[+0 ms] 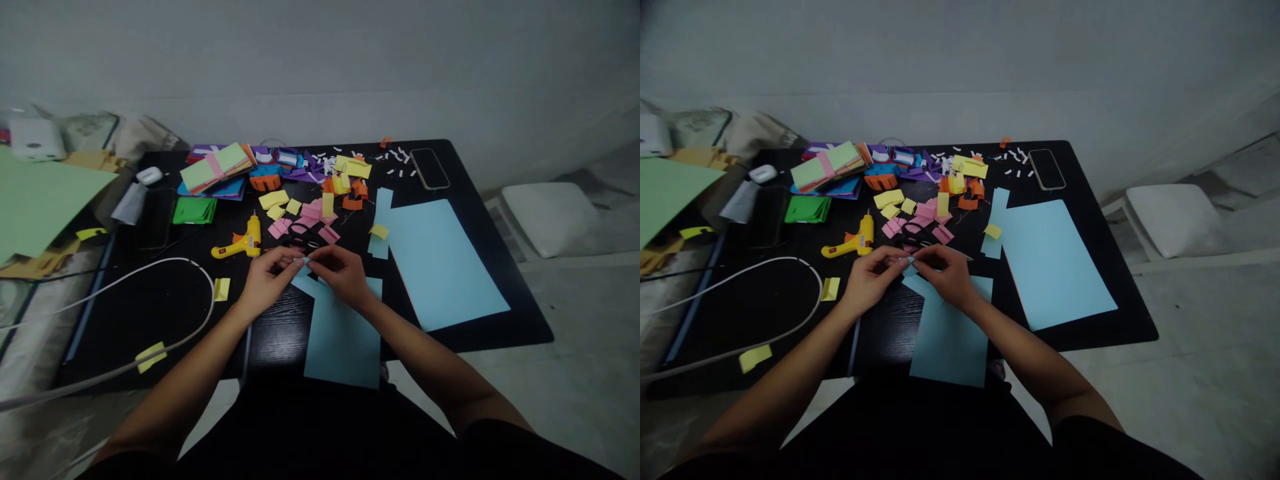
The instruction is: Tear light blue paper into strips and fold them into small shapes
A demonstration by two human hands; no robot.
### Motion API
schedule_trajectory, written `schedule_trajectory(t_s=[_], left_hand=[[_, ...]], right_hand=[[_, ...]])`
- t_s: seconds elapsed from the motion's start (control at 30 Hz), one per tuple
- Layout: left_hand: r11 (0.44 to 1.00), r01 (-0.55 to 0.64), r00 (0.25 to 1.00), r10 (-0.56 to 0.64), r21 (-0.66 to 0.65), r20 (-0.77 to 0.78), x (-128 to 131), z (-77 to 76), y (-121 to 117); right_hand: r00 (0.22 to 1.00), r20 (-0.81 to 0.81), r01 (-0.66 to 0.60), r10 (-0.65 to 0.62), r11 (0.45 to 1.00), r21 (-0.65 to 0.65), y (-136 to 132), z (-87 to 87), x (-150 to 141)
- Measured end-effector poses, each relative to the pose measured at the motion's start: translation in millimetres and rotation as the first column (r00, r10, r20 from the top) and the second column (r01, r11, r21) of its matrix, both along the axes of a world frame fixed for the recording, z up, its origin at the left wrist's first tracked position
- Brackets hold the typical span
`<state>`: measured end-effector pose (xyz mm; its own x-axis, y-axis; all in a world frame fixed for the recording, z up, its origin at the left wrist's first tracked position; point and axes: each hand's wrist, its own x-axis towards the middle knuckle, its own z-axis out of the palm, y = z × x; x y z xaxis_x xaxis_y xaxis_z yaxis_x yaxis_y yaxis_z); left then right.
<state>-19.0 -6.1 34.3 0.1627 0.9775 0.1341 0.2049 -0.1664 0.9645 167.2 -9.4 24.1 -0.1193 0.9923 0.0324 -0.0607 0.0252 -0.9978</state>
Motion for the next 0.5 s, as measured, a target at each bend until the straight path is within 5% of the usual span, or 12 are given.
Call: schedule_trajectory(t_s=[0.23, 0.5], left_hand=[[1.000, -0.002, 1.000, 0.003, 0.027, -0.029, -1.2, -0.2, 1.1], [0.999, 0.006, 0.997, -0.002, 0.050, -0.079, -0.5, -1.3, 0.0]], right_hand=[[0.993, -0.074, -0.091, 0.087, 0.995, -0.049, 3.3, -2.6, 1.4], [0.999, 0.024, -0.038, 0.038, 0.999, -0.022, 3.7, -1.8, -0.1]])
